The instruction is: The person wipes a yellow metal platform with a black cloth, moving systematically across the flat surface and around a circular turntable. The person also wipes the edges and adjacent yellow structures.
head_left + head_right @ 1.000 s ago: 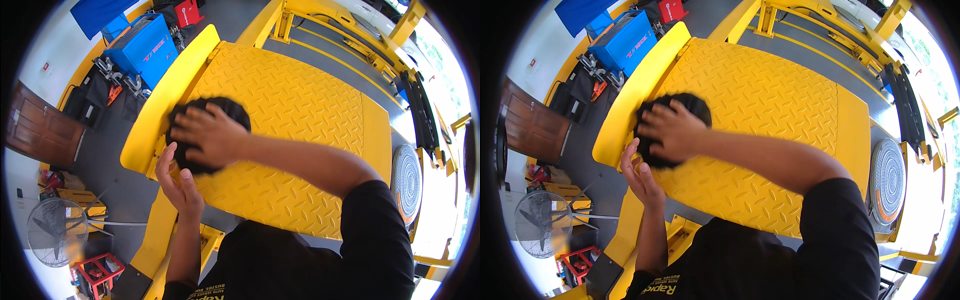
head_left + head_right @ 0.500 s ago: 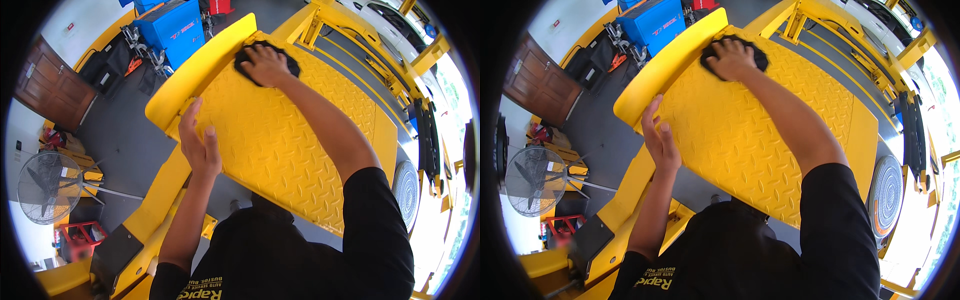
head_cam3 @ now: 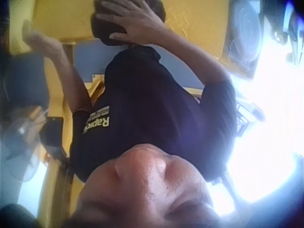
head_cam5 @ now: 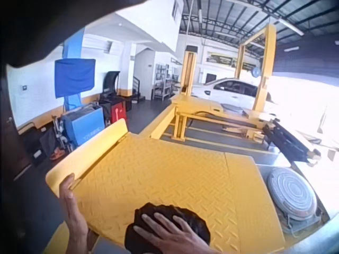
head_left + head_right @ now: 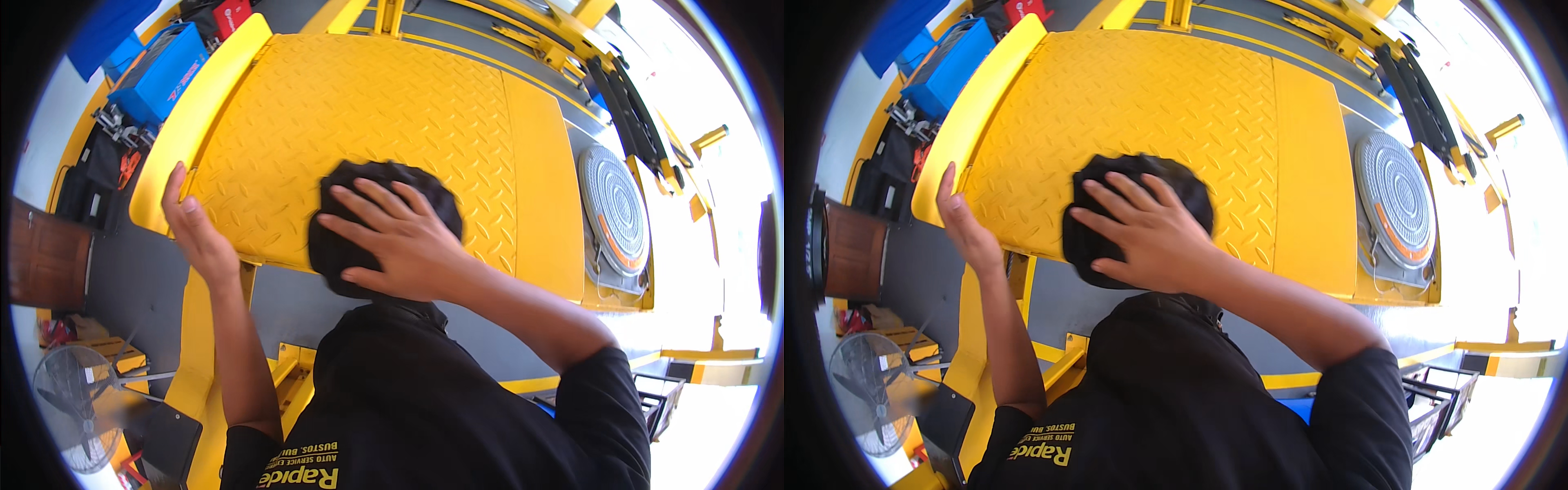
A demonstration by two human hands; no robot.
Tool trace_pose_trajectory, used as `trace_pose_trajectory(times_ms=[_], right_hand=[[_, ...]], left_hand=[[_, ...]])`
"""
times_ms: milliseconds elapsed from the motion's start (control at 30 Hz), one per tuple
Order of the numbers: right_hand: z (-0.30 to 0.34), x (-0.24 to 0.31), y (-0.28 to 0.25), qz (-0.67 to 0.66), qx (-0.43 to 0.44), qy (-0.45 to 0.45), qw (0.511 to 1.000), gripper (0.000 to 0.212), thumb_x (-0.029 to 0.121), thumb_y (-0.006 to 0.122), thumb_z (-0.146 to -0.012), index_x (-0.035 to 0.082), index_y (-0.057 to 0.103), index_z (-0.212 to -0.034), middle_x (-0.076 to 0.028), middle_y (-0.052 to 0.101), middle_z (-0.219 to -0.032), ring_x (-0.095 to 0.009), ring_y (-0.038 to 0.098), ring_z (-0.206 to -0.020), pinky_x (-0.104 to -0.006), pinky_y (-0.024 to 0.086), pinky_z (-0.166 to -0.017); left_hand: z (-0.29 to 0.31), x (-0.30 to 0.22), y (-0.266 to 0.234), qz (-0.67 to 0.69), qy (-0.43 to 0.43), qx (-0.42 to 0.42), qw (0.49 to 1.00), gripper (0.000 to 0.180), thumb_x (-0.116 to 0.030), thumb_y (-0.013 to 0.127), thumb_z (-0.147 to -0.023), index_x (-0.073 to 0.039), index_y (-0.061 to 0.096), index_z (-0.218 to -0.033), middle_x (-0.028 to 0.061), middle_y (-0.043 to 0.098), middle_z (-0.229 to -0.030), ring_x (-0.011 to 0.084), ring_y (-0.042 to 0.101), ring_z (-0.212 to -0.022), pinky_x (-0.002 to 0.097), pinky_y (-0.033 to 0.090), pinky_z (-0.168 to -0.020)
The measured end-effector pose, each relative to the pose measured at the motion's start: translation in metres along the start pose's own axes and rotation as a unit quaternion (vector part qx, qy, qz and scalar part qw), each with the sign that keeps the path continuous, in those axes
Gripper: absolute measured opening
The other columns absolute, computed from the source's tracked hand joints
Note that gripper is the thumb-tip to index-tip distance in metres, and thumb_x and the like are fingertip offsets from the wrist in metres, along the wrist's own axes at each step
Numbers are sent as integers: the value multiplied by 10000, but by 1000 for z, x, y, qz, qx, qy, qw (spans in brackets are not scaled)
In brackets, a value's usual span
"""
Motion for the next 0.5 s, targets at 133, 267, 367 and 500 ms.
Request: trace_pose_trajectory(times_ms=[133,267,367,500], right_hand=[[86,-29,-25,55,36,93,994,807,525,813,-925,287,537,-1645,-87,385,-1790,-336,336,-1656,-571,250,-1329],[142,-41,-32,128,23,125,984,864,455,900,-829,259,579,-1607,-87,424,-1767,-343,380,-1634,-562,281,-1317],[123,-25,-22,138,6,120,983,892,426,907,-827,241,554,-1624,-97,428,-1761,-350,385,-1629,-569,281,-1318],[35,25,1,139,-9,44,989,887,443,851,-894,237,480,-1673,-103,398,-1767,-345,374,-1623,-546,323,-1298]], left_hand=[[5,5,-30,-23,-17,-10,1000,584,-429,370,-1208,15,570,-1529,182,585,-1569,319,526,-1470,461,386,-1238],[10,9,-63,-35,-23,-8,999,546,-399,357,-1212,3,573,-1514,161,620,-1547,294,563,-1432,465,430,-1183],[17,-1,-69,-6,-18,-9,1000,521,-375,349,-1212,3,590,-1477,165,651,-1507,282,592,-1399,450,452,-1154],[28,-18,-60,23,-15,7,1000,505,-365,360,-1205,15,611,-1422,174,677,-1455,290,618,-1364,436,472,-1131]])
Point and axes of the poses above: each hand's wrist, its own z-axis away from the middle knuckle, its own y-axis out of the palm, x = y × z, the point moved 9 cm from there along -z, towards the middle knuckle
